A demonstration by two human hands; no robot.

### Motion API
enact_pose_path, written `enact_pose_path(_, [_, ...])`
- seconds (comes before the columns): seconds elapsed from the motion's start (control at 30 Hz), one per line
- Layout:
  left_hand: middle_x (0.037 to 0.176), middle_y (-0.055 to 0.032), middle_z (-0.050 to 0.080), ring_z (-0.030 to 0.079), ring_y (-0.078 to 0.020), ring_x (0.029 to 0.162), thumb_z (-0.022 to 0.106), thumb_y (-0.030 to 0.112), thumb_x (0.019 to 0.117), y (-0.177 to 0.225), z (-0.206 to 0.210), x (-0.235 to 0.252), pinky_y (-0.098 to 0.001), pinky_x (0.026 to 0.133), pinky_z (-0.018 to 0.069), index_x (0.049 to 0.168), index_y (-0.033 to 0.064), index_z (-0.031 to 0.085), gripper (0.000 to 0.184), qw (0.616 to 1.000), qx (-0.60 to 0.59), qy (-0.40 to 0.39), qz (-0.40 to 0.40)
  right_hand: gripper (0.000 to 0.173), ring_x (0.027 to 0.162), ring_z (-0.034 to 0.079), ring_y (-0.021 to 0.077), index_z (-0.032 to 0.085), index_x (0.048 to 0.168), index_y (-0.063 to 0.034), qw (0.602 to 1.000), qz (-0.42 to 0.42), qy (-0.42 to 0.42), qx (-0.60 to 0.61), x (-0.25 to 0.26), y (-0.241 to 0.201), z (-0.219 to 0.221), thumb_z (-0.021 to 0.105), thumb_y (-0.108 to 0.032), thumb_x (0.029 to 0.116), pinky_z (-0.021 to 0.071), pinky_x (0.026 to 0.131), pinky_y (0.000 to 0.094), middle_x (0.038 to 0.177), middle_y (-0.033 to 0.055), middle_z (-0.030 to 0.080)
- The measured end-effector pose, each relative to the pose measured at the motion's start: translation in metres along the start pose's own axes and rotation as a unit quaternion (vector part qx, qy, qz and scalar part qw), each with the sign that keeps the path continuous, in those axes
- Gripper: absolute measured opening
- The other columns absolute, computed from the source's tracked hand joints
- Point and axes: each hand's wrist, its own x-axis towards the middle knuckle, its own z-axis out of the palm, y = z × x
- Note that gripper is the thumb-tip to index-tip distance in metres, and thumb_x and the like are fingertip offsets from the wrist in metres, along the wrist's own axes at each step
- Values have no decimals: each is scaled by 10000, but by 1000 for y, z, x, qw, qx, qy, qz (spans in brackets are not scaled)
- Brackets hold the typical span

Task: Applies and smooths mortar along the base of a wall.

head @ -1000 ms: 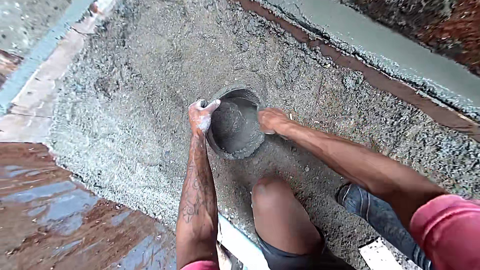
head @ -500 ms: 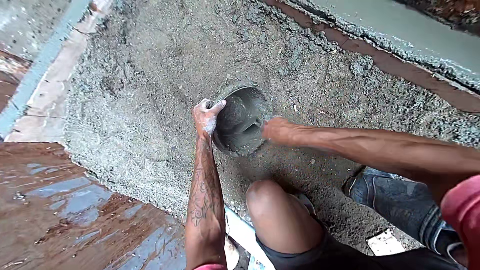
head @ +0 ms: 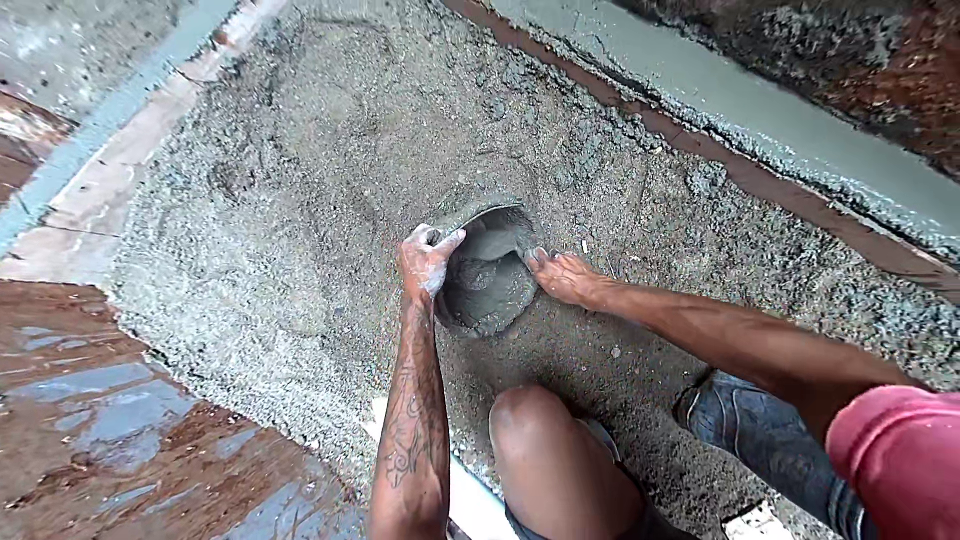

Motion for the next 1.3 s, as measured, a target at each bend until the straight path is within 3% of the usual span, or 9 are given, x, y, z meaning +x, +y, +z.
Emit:
enact_pose_path(0.27, [929, -139, 690, 656, -283, 884, 817, 310, 866, 2, 7, -17, -538, 829, 528, 876, 6, 706, 323, 1000, 22, -18, 3, 411, 1159, 596, 549, 442, 1456, 88, 995, -45, -84, 17, -16, 0, 27, 376, -56, 1077, 486, 966, 654, 1383, 365, 521])
enact_pose_path(0.43, [953, -156, 685, 645, -290, 907, 787, 343, 884, 20, 13, -16, -527, 869, 494, 855, -24, 712, 375, 998, 52, -16, -31, 511, 1209, 605, 509, 290, 1581, 44, 993, 93, -29, 67, -9, -14, -2, 336, -102, 1094, 490, 1009, 607, 1520, 334, 436])
enact_pose_path(0.6, [922, -147, 666, 622, -270, 879, 795, 306, 878, 16, 11, -21, -506, 844, 478, 837, -27, 698, 349, 999, 33, 5, -21, 455, 1182, 608, 523, 373, 1506, 98, 996, 53, -63, 27, -20, -5, 25, 327, -98, 1099, 494, 987, 622, 1437, 357, 492])
enact_pose_path(0.73, [1036, -230, 695, 660, -370, 1011, 813, 277, 889, 22, 8, -28, -586, 941, 495, 1017, -49, 715, 364, 998, 28, -31, -54, 454, 1125, 621, 555, 382, 1515, 69, 997, 49, -67, 6, -44, 3, -7, 373, -92, 1090, 501, 935, 665, 1393, 367, 525])
enact_pose_path(0.83, [1055, -227, 691, 655, -381, 1020, 785, 340, 906, 23, 13, -31, -609, 938, 486, 982, -50, 714, 404, 996, 56, -19, -62, 490, 980, 680, 501, 383, 1508, 72, 996, 88, 28, -2, -26, -1, 1, 449, -137, 1070, 560, 833, 609, 1333, 345, 557])
enact_pose_path(0.93, [1059, -220, 686, 650, -379, 1023, 770, 352, 913, 33, 26, -25, -611, 938, 478, 947, -47, 718, 404, 997, 70, -7, -44, 530, 1034, 670, 503, 323, 1489, 155, 991, 132, -2, -10, -9, -22, -5, 462, -146, 1075, 559, 865, 592, 1305, 367, 555])
enact_pose_path(1.1, [1069, -198, 698, 658, -370, 1044, 756, 371, 918, 46, 40, -21, -613, 965, 465, 953, -24, 731, 397, 994, 100, -29, -26, 356, 1204, 619, 440, 611, 1291, 57, 983, 111, -125, 71, -5, -23, -4, 616, -136, 991, 487, 995, 618, 1292, 271, 633])
enact_pose_path(1.2, [1036, -174, 704, 665, -343, 1007, 770, 359, 905, 41, 41, -22, -594, 937, 478, 939, -15, 742, 376, 994, 102, -41, 3, 348, 1196, 614, 458, 617, 1255, 59, 970, 105, -185, 119, 2, -16, -9, 644, -174, 998, 481, 980, 652, 1264, 291, 631])
enact_pose_path(1.3, [982, -168, 695, 660, -322, 952, 786, 348, 887, 30, 34, -20, -569, 895, 485, 890, -22, 727, 375, 995, 85, -37, 18, 320, 1051, 647, 436, 625, 1184, 79, 958, 71, -227, 159, 10, 0, -24, 662, -184, 1006, 492, 925, 628, 1151, 292, 645])
